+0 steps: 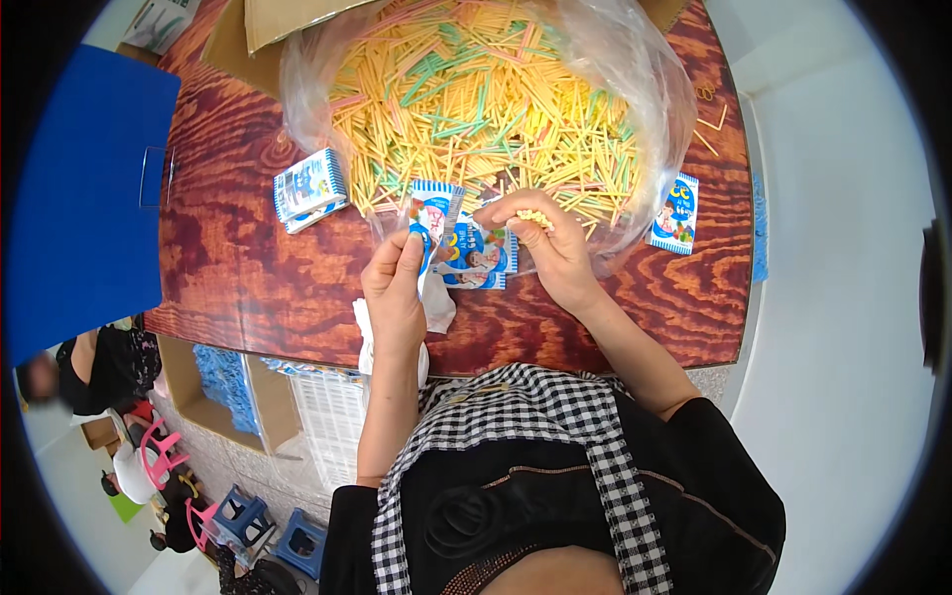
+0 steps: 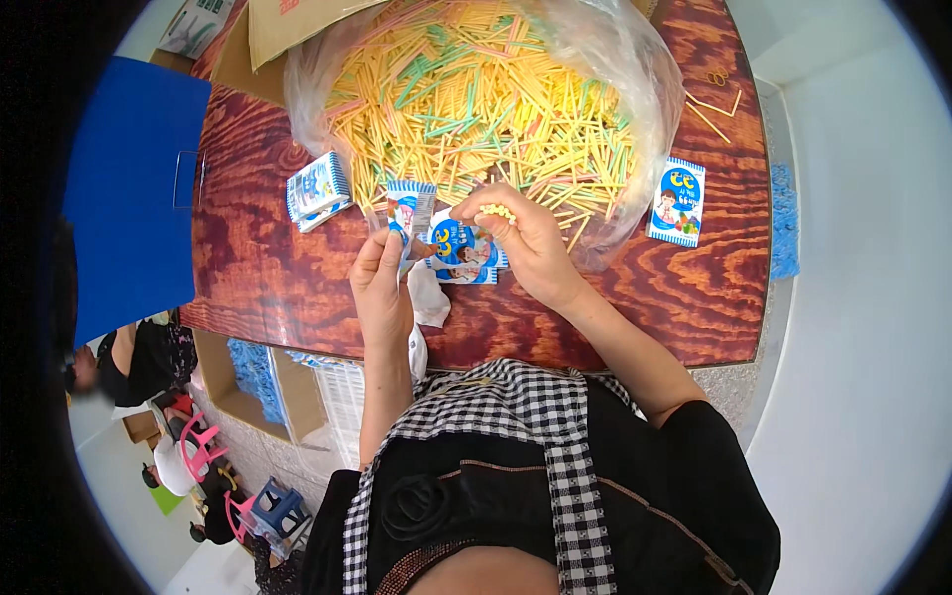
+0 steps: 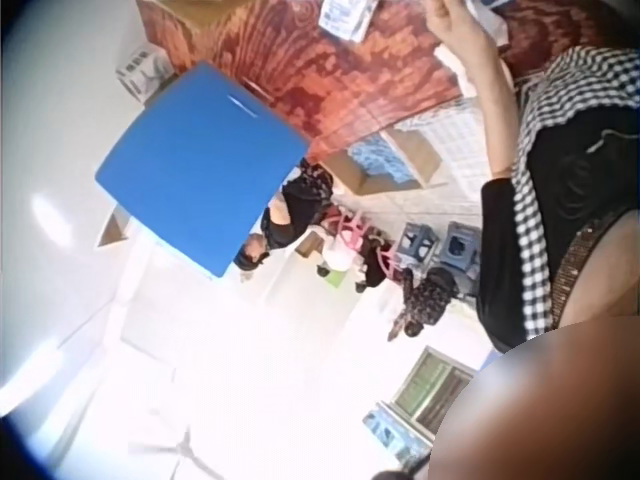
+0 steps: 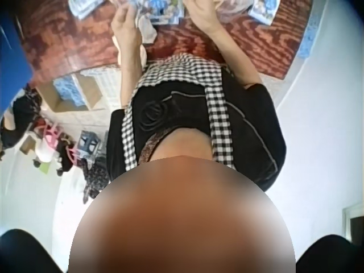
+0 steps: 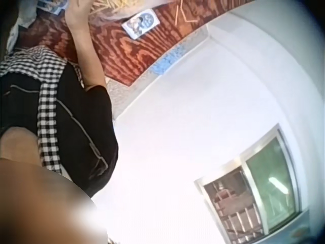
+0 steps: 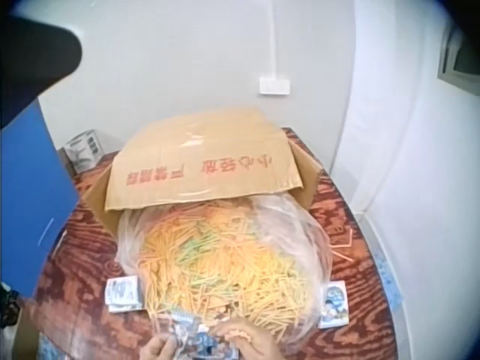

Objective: Opening small blue product packets and placing the contents into a pile of yellow shredded filler material.

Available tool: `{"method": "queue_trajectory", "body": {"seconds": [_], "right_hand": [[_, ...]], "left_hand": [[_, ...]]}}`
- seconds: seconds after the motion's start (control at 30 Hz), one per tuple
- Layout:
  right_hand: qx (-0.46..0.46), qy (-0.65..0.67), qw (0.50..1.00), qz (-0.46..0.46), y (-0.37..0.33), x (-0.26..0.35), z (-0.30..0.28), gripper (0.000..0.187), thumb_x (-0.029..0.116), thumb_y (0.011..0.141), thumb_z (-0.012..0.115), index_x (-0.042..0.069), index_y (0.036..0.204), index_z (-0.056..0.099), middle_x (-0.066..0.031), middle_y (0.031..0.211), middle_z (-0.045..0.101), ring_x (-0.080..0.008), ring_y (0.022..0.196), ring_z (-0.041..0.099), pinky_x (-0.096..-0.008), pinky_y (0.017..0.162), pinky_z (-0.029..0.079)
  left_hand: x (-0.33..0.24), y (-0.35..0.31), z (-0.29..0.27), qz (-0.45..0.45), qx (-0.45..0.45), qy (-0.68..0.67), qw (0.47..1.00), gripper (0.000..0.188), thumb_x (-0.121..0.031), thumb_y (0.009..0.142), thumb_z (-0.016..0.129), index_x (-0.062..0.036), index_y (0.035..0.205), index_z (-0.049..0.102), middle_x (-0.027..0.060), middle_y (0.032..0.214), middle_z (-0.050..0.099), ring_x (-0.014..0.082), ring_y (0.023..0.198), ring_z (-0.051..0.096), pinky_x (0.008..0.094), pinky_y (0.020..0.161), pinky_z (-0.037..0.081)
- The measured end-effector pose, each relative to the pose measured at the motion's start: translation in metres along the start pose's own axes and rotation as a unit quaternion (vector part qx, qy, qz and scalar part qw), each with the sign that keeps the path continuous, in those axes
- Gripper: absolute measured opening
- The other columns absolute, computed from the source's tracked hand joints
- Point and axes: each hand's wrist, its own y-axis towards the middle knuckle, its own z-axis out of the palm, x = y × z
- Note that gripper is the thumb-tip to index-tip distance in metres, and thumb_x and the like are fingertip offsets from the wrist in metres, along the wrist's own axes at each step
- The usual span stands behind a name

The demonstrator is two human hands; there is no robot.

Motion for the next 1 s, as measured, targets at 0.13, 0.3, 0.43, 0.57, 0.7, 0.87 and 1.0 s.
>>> {"method": "queue_trajectory", "body": {"seconds": [0.13, 0.3, 0.43, 0.57, 0.7, 0.87, 1.0], "right_hand": [[0.01, 0.004, 1.0, 0.007, 0.0, -0.002, 0.003, 0.013, 0.006, 0.097, 0.045, 0.0, 0.101, 0.056, -0.0125, 0.103, 0.062, -0.0198, 0.098, 0.06, -0.0318, 0.088, 0.047], [0.0, -0.006, 1.0, 0.004, -0.003, -0.001, 0.01, 0.014, 0.006, 0.097, 0.045, -0.001, 0.102, 0.056, -0.0123, 0.103, 0.062, -0.0193, 0.098, 0.06, -0.0315, 0.088, 0.047], [-0.008, -0.006, 1.0, 0.001, -0.007, -0.002, 0.013, 0.014, 0.007, 0.097, 0.045, -0.001, 0.102, 0.056, -0.0125, 0.103, 0.062, -0.0188, 0.099, 0.06, -0.0313, 0.089, 0.047], [-0.035, 0.008, 0.999, 0.007, -0.01, -0.001, 0.018, 0.014, 0.007, 0.095, 0.049, -0.001, 0.101, 0.059, -0.0103, 0.097, 0.063, -0.0197, 0.096, 0.061, -0.0306, 0.087, 0.046], [-0.036, -0.006, 0.999, 0.011, -0.011, 0.004, 0.022, 0.014, 0.007, 0.095, 0.049, -0.001, 0.101, 0.06, -0.0105, 0.098, 0.064, -0.0195, 0.096, 0.061, -0.0305, 0.087, 0.046], [-0.006, -0.038, 0.999, -0.006, -0.012, 0.004, 0.021, 0.015, 0.01, 0.098, 0.046, 0.0, 0.102, 0.056, -0.0132, 0.103, 0.063, -0.0196, 0.098, 0.06, -0.0316, 0.088, 0.047], [-0.005, -0.034, 0.999, -0.011, -0.011, 0.008, 0.021, 0.015, 0.01, 0.098, 0.046, 0.0, 0.102, 0.056, -0.0132, 0.103, 0.063, -0.02, 0.098, 0.06, -0.0319, 0.088, 0.047]], "left_hand": [[0.002, 0.0, -0.006, -0.002, -0.011, -0.006, 1.0, 0.018, -0.014, 0.096, 0.053, 0.0006, 0.101, 0.063, 0.0051, 0.087, 0.066, 0.0123, 0.08, 0.062, 0.0276, 0.077, 0.049], [0.003, 0.005, -0.013, -0.01, -0.014, -0.024, 1.0, 0.019, -0.012, 0.096, 0.053, 0.0021, 0.103, 0.063, 0.0032, 0.093, 0.065, 0.0089, 0.083, 0.06, 0.0236, 0.076, 0.047], [0.001, 0.009, -0.011, 0.004, 0.01, -0.024, 1.0, 0.018, -0.011, 0.097, 0.052, 0.0016, 0.102, 0.063, 0.0023, 0.091, 0.064, 0.0077, 0.082, 0.058, 0.0223, 0.075, 0.046], [0.003, 0.01, -0.011, 0.005, 0.02, -0.033, 0.999, 0.016, -0.011, 0.097, 0.052, 0.0008, 0.101, 0.063, 0.0, 0.088, 0.064, 0.0053, 0.08, 0.057, 0.02, 0.074, 0.045], [-0.001, 0.007, -0.012, 0.01, 0.015, -0.024, 1.0, 0.016, -0.011, 0.096, 0.053, 0.0006, 0.101, 0.063, -0.001, 0.088, 0.063, 0.0039, 0.079, 0.055, 0.0185, 0.073, 0.044], [0.005, 0.005, -0.019, 0.01, 0.028, -0.009, 1.0, 0.015, -0.011, 0.096, 0.054, 0.0001, 0.101, 0.063, 0.0025, 0.093, 0.066, 0.0084, 0.084, 0.059, 0.0232, 0.079, 0.045], [-0.004, 0.001, -0.013, 0.025, 0.034, 0.011, 0.999, 0.014, -0.01, 0.095, 0.054, -0.0001, 0.1, 0.063, 0.0003, 0.09, 0.064, 0.0067, 0.081, 0.056, 0.0221, 0.075, 0.044]]}}
